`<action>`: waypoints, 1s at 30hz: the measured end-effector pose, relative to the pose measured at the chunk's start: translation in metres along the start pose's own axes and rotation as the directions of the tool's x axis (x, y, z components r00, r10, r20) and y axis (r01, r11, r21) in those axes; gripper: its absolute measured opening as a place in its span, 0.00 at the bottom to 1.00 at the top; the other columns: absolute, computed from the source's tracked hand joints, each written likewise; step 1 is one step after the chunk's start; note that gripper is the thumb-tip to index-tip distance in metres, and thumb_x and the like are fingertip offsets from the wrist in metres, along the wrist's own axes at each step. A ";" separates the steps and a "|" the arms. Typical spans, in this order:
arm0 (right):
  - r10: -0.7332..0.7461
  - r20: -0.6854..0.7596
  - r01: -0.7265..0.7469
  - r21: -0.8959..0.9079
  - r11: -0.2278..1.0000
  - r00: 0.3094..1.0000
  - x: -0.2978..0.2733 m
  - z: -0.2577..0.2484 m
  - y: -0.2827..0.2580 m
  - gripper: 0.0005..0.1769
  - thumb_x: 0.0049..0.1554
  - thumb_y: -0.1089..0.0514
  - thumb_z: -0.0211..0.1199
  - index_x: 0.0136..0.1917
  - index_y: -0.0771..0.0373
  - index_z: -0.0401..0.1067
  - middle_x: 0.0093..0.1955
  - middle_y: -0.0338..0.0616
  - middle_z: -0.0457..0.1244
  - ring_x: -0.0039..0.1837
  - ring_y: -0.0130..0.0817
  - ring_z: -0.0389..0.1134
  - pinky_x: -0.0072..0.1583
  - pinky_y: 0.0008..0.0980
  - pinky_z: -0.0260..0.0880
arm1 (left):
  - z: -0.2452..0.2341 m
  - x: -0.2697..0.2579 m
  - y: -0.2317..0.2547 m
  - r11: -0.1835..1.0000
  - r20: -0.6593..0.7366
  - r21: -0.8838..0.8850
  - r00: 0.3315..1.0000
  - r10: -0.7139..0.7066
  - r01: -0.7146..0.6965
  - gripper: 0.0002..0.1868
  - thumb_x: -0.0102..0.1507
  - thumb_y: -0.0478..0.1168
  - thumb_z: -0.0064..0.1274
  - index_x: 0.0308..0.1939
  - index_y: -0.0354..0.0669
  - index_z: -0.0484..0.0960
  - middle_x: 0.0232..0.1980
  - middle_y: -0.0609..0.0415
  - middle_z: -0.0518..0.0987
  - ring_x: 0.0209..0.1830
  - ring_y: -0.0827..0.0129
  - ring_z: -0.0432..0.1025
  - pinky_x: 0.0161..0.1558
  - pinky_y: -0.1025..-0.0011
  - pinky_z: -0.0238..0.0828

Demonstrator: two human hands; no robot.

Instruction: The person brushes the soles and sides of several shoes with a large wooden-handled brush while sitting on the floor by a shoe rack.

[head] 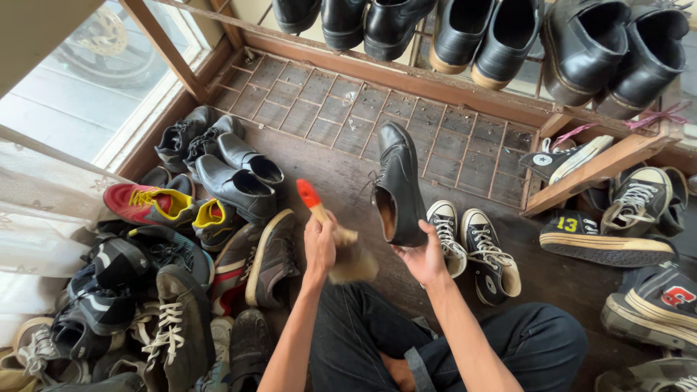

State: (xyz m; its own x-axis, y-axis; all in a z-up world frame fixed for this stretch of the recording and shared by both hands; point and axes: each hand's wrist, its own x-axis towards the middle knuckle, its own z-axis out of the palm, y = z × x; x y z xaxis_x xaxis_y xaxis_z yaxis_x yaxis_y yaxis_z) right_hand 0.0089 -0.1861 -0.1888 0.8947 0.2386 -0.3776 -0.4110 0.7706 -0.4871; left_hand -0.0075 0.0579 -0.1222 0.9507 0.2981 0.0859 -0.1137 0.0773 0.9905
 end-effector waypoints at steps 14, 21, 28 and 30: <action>0.141 0.272 -0.133 -0.047 0.990 0.952 -0.006 0.097 0.043 0.28 0.57 0.44 0.58 0.63 0.64 0.71 0.62 0.44 0.68 0.62 0.37 0.68 0.67 0.41 0.66 | 0.023 -0.056 0.068 0.751 -0.051 0.651 0.981 0.188 -0.110 0.28 0.57 0.58 0.65 0.46 0.41 0.74 0.29 0.42 0.81 0.30 0.47 0.79 0.33 0.55 0.74; 0.131 0.465 -0.099 -0.093 0.991 0.876 0.060 0.078 0.091 0.17 0.67 0.43 0.59 0.47 0.58 0.73 0.50 0.41 0.67 0.59 0.37 0.67 0.63 0.44 0.65 | -0.019 -0.019 0.091 0.679 -0.078 0.734 0.988 0.137 -0.036 0.36 0.52 0.64 0.67 0.43 0.39 0.69 0.24 0.42 0.80 0.27 0.44 0.77 0.32 0.53 0.72; 0.124 0.379 0.110 -0.538 0.836 0.917 0.109 0.111 0.059 0.29 0.56 0.35 0.53 0.61 0.52 0.73 0.62 0.35 0.67 0.65 0.29 0.66 0.63 0.42 0.66 | -0.052 0.011 0.094 0.686 -0.174 0.728 0.966 0.191 -0.005 0.36 0.54 0.65 0.66 0.46 0.41 0.70 0.26 0.44 0.81 0.27 0.47 0.79 0.33 0.54 0.74; 0.073 0.338 0.173 -0.641 0.748 0.938 0.113 0.133 0.030 0.31 0.58 0.35 0.55 0.66 0.55 0.71 0.64 0.39 0.66 0.65 0.32 0.66 0.64 0.44 0.65 | -0.061 0.026 0.099 0.661 -0.216 0.751 0.949 0.232 0.009 0.37 0.53 0.65 0.68 0.46 0.40 0.71 0.27 0.42 0.81 0.28 0.46 0.79 0.33 0.53 0.74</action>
State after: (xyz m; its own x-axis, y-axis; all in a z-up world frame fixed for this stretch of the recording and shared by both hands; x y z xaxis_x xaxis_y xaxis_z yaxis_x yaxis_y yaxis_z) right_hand 0.1207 -0.0574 -0.1418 0.8689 0.4793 -0.1237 -0.2647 0.2388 -0.9343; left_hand -0.0115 0.1315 -0.0286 0.8132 0.5059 0.2877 0.1505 -0.6604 0.7357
